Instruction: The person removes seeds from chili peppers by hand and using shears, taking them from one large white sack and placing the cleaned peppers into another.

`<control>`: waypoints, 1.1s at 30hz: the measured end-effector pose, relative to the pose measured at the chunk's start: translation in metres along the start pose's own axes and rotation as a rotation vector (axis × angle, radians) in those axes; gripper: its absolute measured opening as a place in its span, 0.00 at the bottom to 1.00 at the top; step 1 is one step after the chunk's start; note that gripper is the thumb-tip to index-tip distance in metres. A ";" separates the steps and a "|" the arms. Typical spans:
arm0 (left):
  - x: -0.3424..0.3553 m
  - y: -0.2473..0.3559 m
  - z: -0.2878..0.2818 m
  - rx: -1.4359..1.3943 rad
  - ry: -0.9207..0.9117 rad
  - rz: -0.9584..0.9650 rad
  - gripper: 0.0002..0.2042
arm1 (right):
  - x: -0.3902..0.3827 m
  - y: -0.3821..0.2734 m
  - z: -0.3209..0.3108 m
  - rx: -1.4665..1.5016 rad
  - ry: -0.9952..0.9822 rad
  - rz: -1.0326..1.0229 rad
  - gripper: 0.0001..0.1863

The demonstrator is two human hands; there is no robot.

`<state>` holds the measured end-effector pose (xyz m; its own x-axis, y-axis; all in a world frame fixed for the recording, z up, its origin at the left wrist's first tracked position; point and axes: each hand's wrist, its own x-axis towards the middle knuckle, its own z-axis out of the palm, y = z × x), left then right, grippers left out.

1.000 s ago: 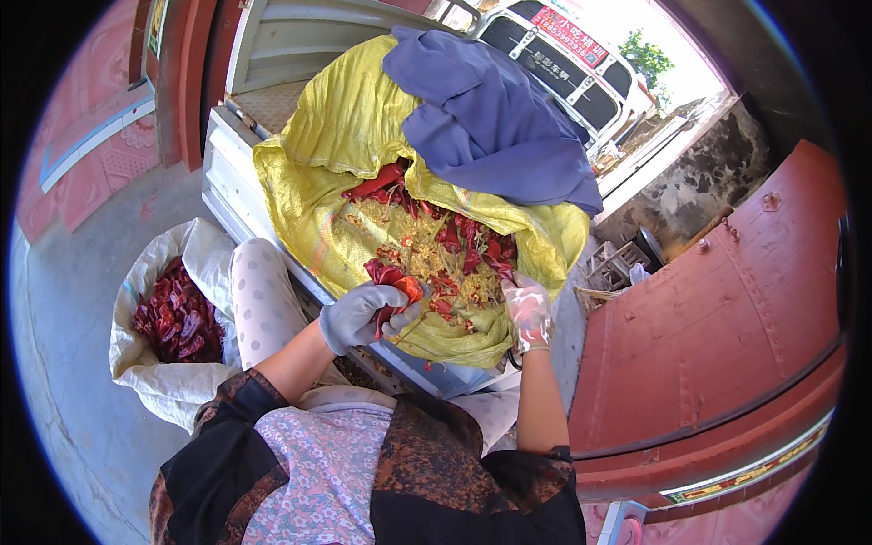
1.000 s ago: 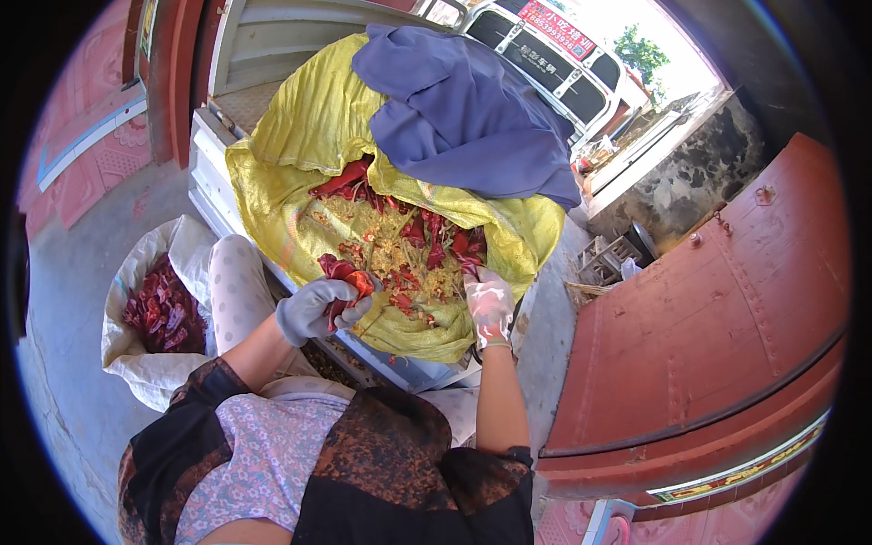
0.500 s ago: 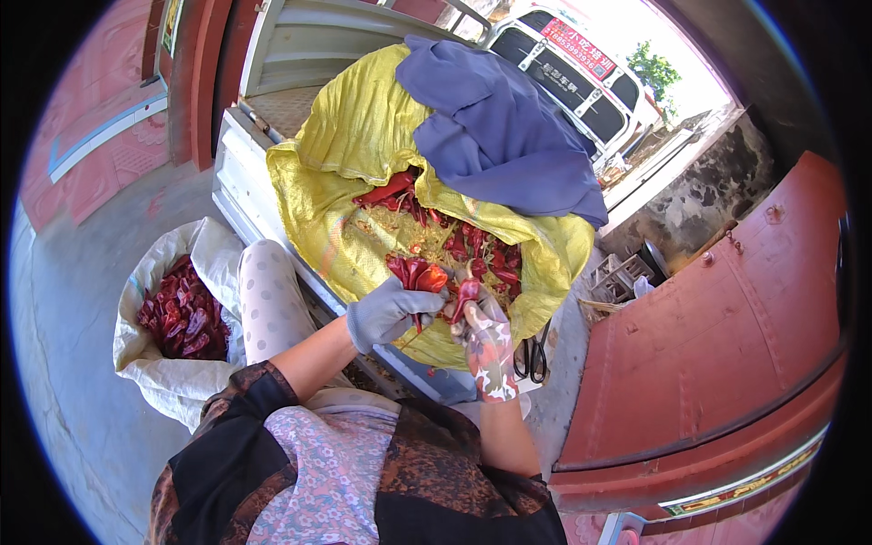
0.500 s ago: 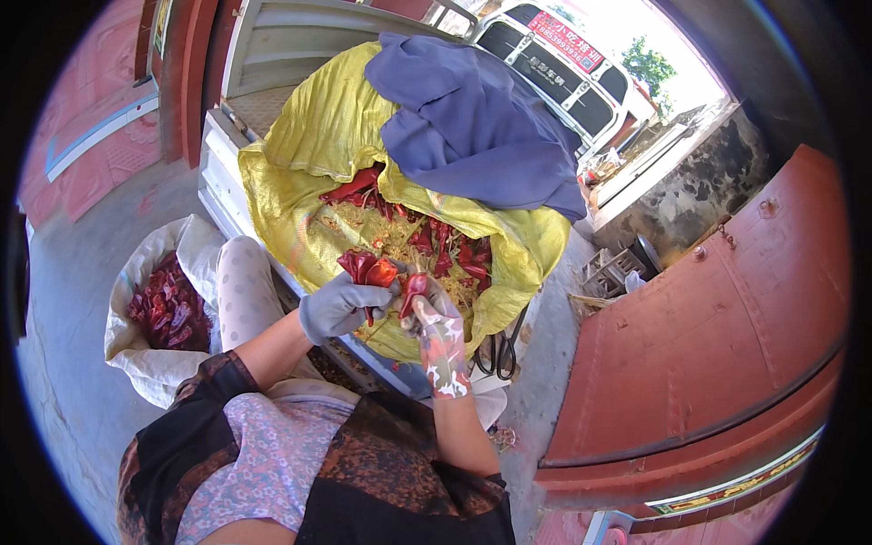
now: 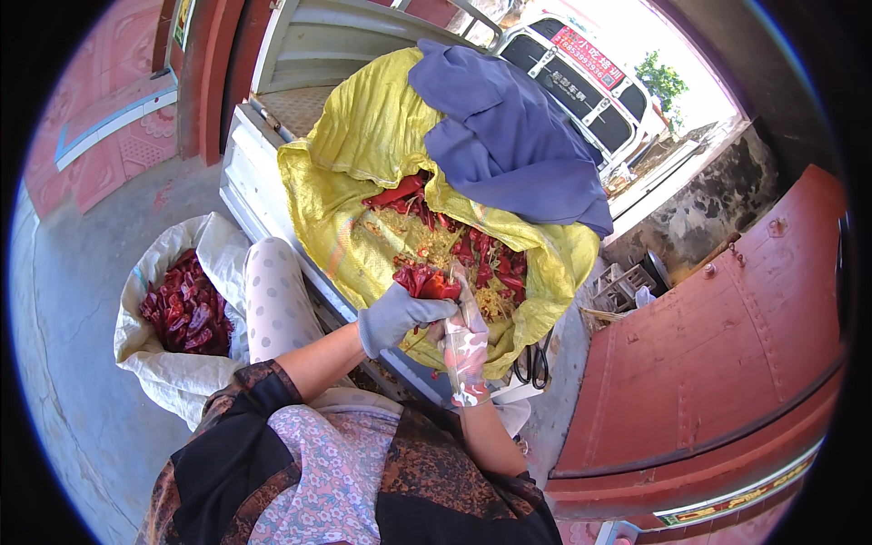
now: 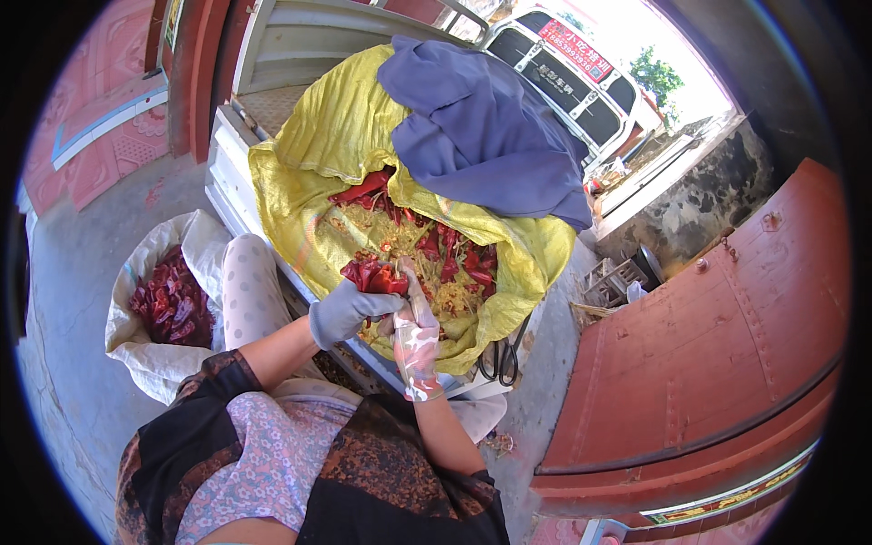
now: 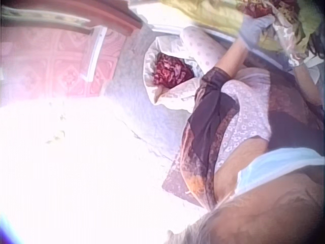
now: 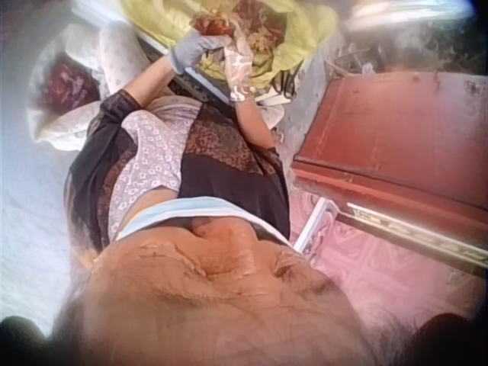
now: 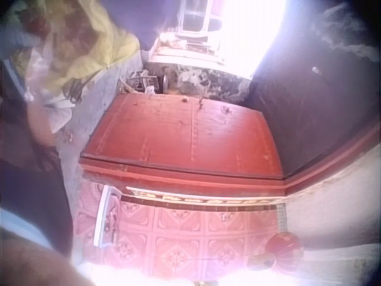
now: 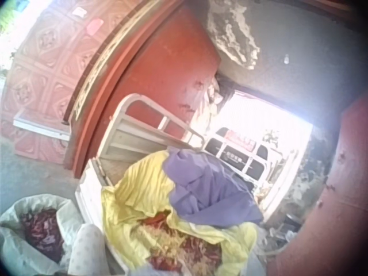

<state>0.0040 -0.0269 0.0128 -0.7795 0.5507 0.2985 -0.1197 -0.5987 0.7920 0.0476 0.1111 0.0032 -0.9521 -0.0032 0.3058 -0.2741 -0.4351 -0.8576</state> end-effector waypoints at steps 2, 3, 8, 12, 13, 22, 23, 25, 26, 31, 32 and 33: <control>-0.002 0.002 0.002 -0.010 0.038 0.054 0.11 | -0.001 -0.019 0.032 -0.293 0.098 -0.023 0.27; -0.003 0.006 0.003 -0.001 0.055 0.050 0.12 | -0.001 -0.023 0.038 -0.439 0.147 -0.036 0.27; -0.002 0.004 -0.009 0.166 0.130 0.045 0.17 | 0.010 -0.057 0.030 -1.196 0.102 -0.363 0.19; 0.001 -0.005 -0.008 0.201 0.091 0.142 0.18 | 0.016 -0.060 0.037 -1.451 -0.011 -0.451 0.18; 0.001 -0.007 -0.008 0.189 0.078 0.150 0.17 | 0.017 -0.060 0.036 -1.542 -0.054 -0.504 0.18; -0.002 -0.017 -0.016 0.253 -0.004 0.135 0.18 | 0.017 -0.050 0.027 -1.640 -0.090 -0.635 0.07; -0.001 -0.015 -0.014 0.249 -0.005 0.127 0.18 | 0.018 -0.046 0.025 -1.565 -0.048 -0.621 0.06; 0.000 -0.014 -0.011 0.239 0.003 0.112 0.16 | 0.020 -0.034 0.019 -1.330 0.070 -0.511 0.05; 0.000 -0.015 -0.012 0.237 0.014 0.104 0.15 | 0.022 -0.024 0.019 -1.140 0.113 -0.476 0.04; -0.003 -0.015 -0.012 0.216 0.048 0.118 0.08 | 0.017 -0.021 0.017 -0.431 0.300 0.049 0.08; -0.004 -0.012 -0.010 0.197 0.073 0.117 0.07 | 0.015 -0.026 0.013 -0.429 0.283 0.059 0.09; -0.004 -0.010 -0.009 0.178 0.097 0.119 0.06 | 0.013 -0.034 0.008 -0.426 0.266 0.067 0.10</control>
<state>0.0031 -0.0286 -0.0006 -0.8381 0.4189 0.3495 0.0801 -0.5392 0.8383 0.0453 0.1188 0.0395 -0.9559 0.2348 0.1764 -0.1897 -0.0354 -0.9812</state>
